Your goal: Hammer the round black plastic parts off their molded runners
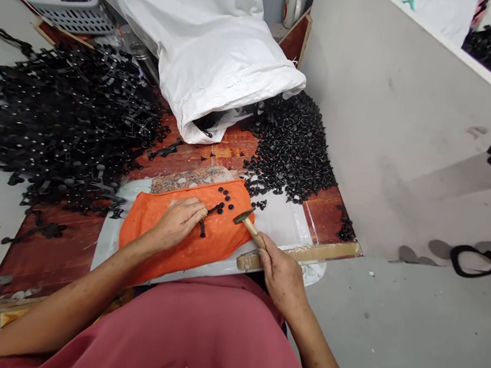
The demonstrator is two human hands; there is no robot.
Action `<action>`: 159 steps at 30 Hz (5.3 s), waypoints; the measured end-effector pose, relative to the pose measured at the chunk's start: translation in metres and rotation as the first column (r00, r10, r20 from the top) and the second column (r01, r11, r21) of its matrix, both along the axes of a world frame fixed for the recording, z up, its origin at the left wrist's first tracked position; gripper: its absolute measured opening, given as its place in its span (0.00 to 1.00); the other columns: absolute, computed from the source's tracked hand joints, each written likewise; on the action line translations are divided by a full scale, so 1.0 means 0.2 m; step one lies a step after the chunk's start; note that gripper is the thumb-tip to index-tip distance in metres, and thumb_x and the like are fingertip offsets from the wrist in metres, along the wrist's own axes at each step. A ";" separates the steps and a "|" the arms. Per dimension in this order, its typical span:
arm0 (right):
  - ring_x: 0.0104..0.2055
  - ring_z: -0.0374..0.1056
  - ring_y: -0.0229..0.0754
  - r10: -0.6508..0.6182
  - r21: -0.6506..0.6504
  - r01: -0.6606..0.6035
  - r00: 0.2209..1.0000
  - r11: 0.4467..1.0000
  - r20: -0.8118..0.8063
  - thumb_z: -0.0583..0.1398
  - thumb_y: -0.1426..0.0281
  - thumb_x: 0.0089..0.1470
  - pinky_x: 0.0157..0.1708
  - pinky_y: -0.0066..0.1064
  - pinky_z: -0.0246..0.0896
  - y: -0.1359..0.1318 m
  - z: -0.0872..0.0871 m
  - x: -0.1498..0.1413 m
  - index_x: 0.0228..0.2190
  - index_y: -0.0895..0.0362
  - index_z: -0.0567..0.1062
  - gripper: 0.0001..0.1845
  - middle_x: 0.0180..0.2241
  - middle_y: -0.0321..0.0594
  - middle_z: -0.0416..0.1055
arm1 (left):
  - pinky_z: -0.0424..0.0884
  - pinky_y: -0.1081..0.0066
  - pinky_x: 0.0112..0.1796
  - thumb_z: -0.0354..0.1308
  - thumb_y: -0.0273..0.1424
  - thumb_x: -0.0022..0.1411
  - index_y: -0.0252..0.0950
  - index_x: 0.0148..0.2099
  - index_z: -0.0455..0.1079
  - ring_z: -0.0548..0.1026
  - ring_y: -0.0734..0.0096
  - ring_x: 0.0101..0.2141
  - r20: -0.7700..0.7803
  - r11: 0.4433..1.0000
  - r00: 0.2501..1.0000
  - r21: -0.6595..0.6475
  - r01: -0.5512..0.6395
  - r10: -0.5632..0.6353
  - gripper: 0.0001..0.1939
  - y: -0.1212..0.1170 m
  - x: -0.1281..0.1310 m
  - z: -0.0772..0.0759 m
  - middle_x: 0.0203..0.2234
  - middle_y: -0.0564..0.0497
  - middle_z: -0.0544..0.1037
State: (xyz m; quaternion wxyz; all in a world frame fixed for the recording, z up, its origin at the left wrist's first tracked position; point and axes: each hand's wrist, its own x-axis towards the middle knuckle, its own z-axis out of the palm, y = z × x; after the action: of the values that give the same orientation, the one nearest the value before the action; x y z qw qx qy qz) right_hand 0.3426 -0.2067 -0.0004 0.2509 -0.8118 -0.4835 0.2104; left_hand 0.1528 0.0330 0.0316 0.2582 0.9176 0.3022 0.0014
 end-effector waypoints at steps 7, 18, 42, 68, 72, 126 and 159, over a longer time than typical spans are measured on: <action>0.37 0.80 0.46 0.009 0.007 -0.010 1.000 1.000 0.012 0.51 0.64 0.70 0.34 0.31 0.70 0.00 -0.01 0.01 0.63 0.47 0.71 0.24 0.40 0.38 0.83 | 0.58 0.60 0.44 0.41 0.37 0.77 0.37 0.36 0.71 0.72 0.61 0.40 -0.110 0.997 0.994 0.071 0.023 -0.015 0.21 -0.01 0.01 0.02 0.36 0.47 0.75; 0.39 0.79 0.44 0.093 0.154 -0.130 0.970 0.980 0.225 0.52 0.66 0.71 0.37 0.31 0.70 0.09 0.16 0.03 0.68 0.49 0.63 0.27 0.47 0.42 0.81 | 0.60 0.58 0.45 0.41 0.37 0.76 0.37 0.39 0.75 0.73 0.58 0.42 -0.142 0.993 0.988 0.090 0.073 -0.060 0.23 0.01 0.01 0.03 0.36 0.46 0.76; 0.27 0.73 0.42 0.279 -0.196 -0.210 0.836 0.958 0.472 0.50 0.69 0.72 0.21 0.34 0.49 0.24 0.13 -0.07 0.70 0.49 0.60 0.28 0.33 0.39 0.77 | 0.64 0.58 0.53 0.45 0.37 0.74 0.37 0.53 0.70 0.69 0.57 0.50 0.166 0.965 0.971 0.170 -0.201 0.173 0.16 0.07 -0.11 0.04 0.47 0.43 0.73; 0.37 0.78 0.43 0.201 0.012 -0.210 0.949 0.978 0.242 0.50 0.67 0.72 0.34 0.29 0.69 0.18 0.05 0.00 0.70 0.49 0.60 0.28 0.43 0.41 0.81 | 0.67 0.61 0.48 0.48 0.36 0.74 0.42 0.45 0.75 0.74 0.62 0.38 -0.063 0.938 0.960 0.206 0.280 -0.273 0.14 0.04 -0.10 0.06 0.35 0.46 0.77; 0.44 0.80 0.44 0.058 0.101 -0.073 0.988 0.992 0.144 0.51 0.67 0.71 0.40 0.31 0.73 0.09 0.01 0.04 0.68 0.47 0.63 0.27 0.51 0.42 0.80 | 0.68 0.66 0.41 0.42 0.38 0.75 0.39 0.43 0.71 0.76 0.63 0.37 0.018 0.994 1.000 0.111 -0.003 0.001 0.17 0.06 -0.06 0.09 0.36 0.47 0.79; 0.36 0.78 0.46 0.323 -0.253 -0.228 0.832 0.940 0.451 0.51 0.65 0.71 0.29 0.31 0.63 0.37 0.21 0.04 0.70 0.47 0.58 0.29 0.43 0.41 0.82 | 0.63 0.50 0.59 0.58 0.28 0.69 0.55 0.56 0.76 0.70 0.55 0.58 -0.164 0.627 0.757 0.467 0.624 -0.632 0.19 0.30 -0.02 0.29 0.58 0.48 0.75; 0.58 0.74 0.50 -0.059 0.081 0.065 0.995 0.995 -0.079 0.52 0.63 0.70 0.56 0.43 0.70 0.16 -0.01 0.13 0.66 0.46 0.66 0.26 0.60 0.40 0.73 | 0.68 0.68 0.38 0.40 0.39 0.74 0.40 0.49 0.67 0.76 0.65 0.32 0.122 0.977 0.970 0.008 -0.214 0.212 0.16 0.24 0.15 0.04 0.30 0.51 0.77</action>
State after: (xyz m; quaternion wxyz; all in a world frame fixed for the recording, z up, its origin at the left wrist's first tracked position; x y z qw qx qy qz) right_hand 0.3677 -0.1755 -0.0018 0.3092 -0.8066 -0.4565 0.2129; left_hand 0.1824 0.0815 0.0399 0.2648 0.8808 0.3827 0.0875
